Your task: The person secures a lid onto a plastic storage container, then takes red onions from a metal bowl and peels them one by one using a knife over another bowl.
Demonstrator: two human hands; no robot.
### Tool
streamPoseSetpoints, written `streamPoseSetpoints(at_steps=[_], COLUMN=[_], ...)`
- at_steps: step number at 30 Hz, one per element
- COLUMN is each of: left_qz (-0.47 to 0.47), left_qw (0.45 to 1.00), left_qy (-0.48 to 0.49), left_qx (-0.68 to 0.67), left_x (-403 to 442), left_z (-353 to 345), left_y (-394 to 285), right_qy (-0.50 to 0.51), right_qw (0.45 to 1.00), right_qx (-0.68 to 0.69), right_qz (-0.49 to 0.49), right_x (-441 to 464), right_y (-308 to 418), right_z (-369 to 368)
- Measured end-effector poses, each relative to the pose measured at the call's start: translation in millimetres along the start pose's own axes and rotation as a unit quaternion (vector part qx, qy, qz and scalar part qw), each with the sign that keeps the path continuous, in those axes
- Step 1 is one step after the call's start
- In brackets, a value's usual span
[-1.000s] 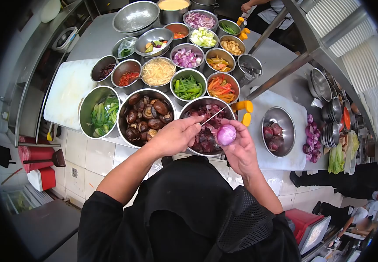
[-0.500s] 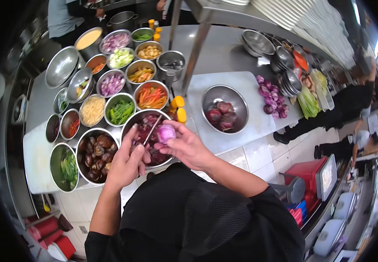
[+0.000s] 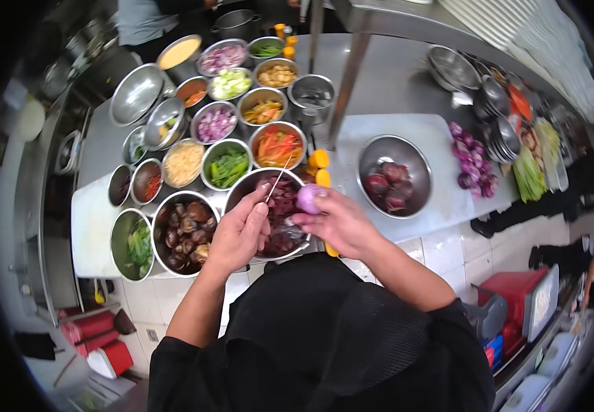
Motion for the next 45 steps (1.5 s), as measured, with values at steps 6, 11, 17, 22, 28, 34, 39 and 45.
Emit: streamPoseSetpoints(at_steps=[6,11,17,22,28,34,39,45], left_qz=[0.047,0.069,0.068,0.072,0.086,0.095,0.082,0.059], left_qw=[0.996,0.996,0.994,0.994,0.995,0.994,0.995,0.997], left_qy=[-0.025,0.008,-0.035,-0.051,-0.049,-0.051,-0.056,-0.032], left_qx=[-0.071,-0.061,-0.076,-0.059,-0.012,0.002,0.017,-0.025], left_x=[-7,-6,-4,-3,-4,-7,-5,6], left_z=[20,9,23,26,19,16,16,7], left_y=[24,32,37,36,25,24,25,15], right_qy=[0.111,0.055,-0.156,-0.455,-0.583,-0.573,-0.257,-0.108], right_qw=[0.991,0.993,0.785,0.537,0.448,0.379,0.566,0.527], right_qx=[0.041,-0.085,-0.339,-0.497,-0.532,-0.657,-0.675,-0.833], right_qz=[-0.055,0.068,0.494,0.508,0.42,0.31,0.398,0.13], right_x=[0,-4,-78,-144,-145,-115,-80,-14], right_y=[14,57,246,366,436,442,335,205], right_z=[-18,-12,59,177,256,252,103,73])
Point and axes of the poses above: each hand's wrist, its own x-axis towards the middle knuckle, its own z-axis out of the back of the hand, y = z × x, the point moved 9 cm from there along x, towards the middle knuckle, and after that the axes turned 15 degrees about x, right-handed, at the moved point
